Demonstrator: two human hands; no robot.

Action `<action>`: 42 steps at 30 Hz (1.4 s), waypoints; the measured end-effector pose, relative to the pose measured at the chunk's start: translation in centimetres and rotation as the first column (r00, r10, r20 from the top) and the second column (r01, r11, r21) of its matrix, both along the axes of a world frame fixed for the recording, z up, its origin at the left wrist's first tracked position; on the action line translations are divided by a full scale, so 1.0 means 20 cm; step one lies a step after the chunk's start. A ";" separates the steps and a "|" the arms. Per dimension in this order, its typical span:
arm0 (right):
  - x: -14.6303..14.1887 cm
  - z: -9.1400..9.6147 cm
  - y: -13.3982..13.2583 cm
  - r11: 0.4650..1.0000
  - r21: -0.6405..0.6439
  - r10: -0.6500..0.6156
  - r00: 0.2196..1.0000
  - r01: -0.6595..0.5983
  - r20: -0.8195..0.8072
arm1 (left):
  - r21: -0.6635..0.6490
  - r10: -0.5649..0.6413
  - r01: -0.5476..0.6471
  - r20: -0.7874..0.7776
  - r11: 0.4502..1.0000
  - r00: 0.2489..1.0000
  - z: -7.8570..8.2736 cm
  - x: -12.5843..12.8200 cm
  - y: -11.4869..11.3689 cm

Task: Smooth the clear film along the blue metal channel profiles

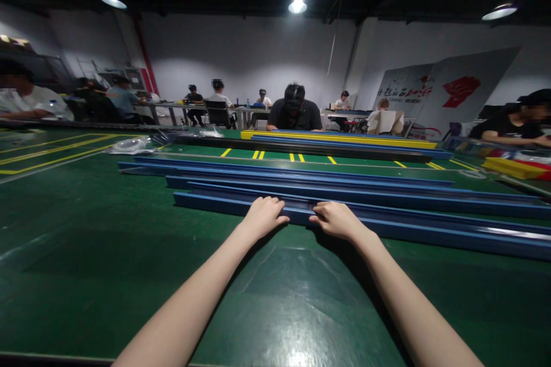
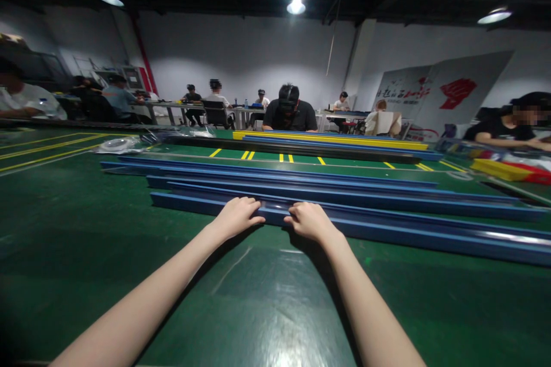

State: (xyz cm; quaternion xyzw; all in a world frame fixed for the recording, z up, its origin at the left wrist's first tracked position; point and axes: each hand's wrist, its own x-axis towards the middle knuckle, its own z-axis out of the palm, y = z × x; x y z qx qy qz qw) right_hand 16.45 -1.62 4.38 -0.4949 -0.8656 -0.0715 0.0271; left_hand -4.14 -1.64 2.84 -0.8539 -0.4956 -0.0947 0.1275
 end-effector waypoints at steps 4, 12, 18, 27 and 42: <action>0.03 0.02 -0.02 1.000 -0.007 0.002 1.000 -0.002 0.024 | 0.003 -0.023 0.023 0.004 1.000 1.000 -0.01 0.02 -0.02; 0.12 0.04 -0.06 0.999 -0.008 -0.031 0.998 0.032 0.061 | 0.026 -0.085 0.085 0.012 0.996 0.996 -0.02 0.10 -0.07; 0.14 0.03 -0.07 0.999 -0.007 -0.044 0.997 0.045 0.058 | 0.050 -0.089 0.089 0.010 0.995 0.996 -0.03 0.08 -0.05; 0.06 0.00 -0.09 0.997 0.067 0.029 0.998 -0.025 -0.060 | 0.101 -0.189 0.185 0.025 0.977 0.982 -0.07 0.03 0.00; 0.02 -0.04 -0.08 0.996 0.063 0.075 0.992 -0.069 -0.103 | 0.075 -0.195 0.190 0.065 0.979 0.979 -0.05 -0.06 0.00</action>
